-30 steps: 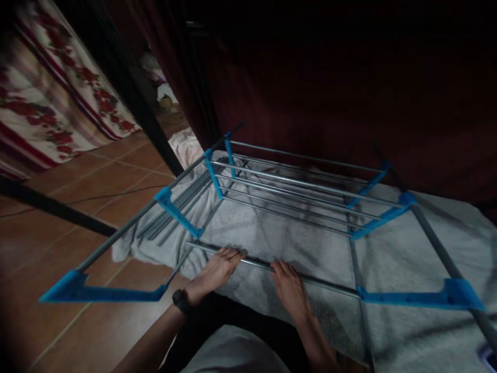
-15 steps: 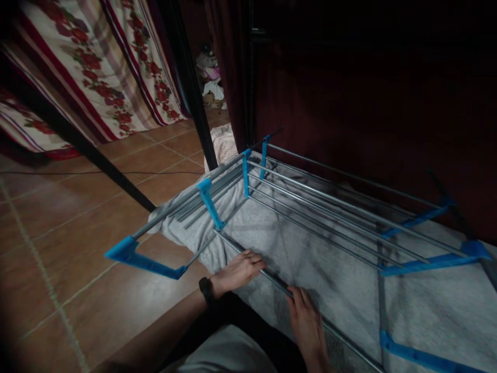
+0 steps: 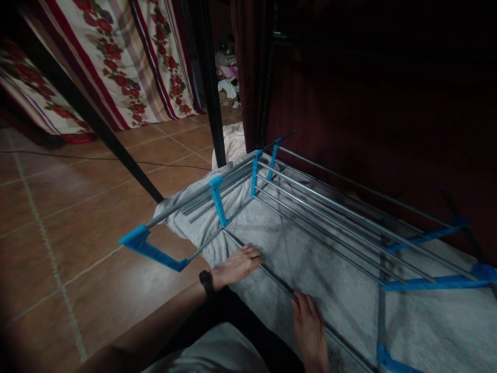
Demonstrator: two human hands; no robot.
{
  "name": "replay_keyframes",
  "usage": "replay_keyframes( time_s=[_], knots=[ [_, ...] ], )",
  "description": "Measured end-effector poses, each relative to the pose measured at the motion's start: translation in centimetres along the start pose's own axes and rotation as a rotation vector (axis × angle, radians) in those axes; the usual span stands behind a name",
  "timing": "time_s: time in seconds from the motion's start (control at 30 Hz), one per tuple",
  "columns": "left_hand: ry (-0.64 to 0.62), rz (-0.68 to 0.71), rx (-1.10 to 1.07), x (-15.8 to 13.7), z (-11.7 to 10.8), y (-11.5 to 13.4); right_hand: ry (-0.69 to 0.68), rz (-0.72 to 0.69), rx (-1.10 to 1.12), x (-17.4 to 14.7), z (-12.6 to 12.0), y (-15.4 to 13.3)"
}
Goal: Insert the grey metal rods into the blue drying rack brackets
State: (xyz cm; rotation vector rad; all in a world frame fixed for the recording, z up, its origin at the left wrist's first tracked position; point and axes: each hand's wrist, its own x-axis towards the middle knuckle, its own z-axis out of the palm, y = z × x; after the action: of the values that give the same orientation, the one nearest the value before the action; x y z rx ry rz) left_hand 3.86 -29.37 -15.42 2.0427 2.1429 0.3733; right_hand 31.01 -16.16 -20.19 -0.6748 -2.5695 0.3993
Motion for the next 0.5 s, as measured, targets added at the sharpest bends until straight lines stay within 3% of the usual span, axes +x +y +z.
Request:
replay_keyframes(
  time_s=[0.27, 0.5],
  knots=[
    [0.046, -0.011, 0.006, -1.1, 0.2, -0.9, -0.018, 0.006, 0.016, -0.2, 1.4, 0.5],
    [0.038, -0.027, -0.018, -0.9, 0.3, -1.2, -0.004, 0.003, 0.038, 0.2, 1.1, 0.3]
  ],
)
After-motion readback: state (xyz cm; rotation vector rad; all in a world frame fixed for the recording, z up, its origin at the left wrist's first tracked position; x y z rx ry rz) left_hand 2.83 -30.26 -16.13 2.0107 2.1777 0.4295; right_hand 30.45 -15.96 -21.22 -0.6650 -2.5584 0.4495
